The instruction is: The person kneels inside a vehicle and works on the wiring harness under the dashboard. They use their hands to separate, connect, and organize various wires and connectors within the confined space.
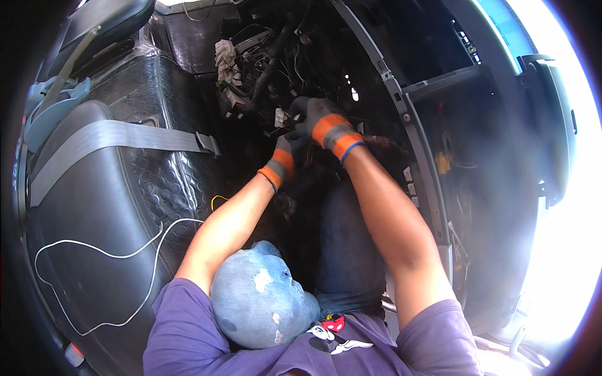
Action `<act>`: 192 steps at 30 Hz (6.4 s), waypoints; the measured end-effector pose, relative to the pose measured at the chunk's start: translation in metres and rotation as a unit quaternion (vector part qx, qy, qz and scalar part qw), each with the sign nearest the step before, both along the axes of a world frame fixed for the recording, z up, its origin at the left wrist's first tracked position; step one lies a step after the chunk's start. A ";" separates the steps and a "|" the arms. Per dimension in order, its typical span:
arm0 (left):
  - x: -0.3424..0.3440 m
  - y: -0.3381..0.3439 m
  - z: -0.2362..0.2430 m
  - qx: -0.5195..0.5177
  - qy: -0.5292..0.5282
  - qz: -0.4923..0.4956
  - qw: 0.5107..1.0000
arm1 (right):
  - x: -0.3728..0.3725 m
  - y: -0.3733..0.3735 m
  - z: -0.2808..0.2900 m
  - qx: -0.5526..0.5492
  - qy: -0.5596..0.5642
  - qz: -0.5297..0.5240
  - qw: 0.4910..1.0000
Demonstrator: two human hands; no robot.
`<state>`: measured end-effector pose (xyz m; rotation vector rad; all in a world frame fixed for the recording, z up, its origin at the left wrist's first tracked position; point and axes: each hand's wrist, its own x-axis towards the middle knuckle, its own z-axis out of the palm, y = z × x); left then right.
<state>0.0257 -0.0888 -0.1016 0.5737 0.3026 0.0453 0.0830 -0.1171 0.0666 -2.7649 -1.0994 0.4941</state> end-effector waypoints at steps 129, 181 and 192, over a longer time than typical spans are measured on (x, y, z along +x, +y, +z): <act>-0.034 0.108 0.037 0.602 -0.013 -0.118 0.789 | -0.091 -0.057 -0.105 0.483 0.334 -0.350 0.730; -0.063 0.098 0.003 0.202 -0.026 -0.247 0.947 | -0.086 -0.059 -0.221 0.582 0.606 -0.388 0.378; -0.041 0.090 -0.002 0.562 -0.036 -0.207 0.800 | -0.123 -0.066 -0.151 0.645 0.583 -0.358 0.341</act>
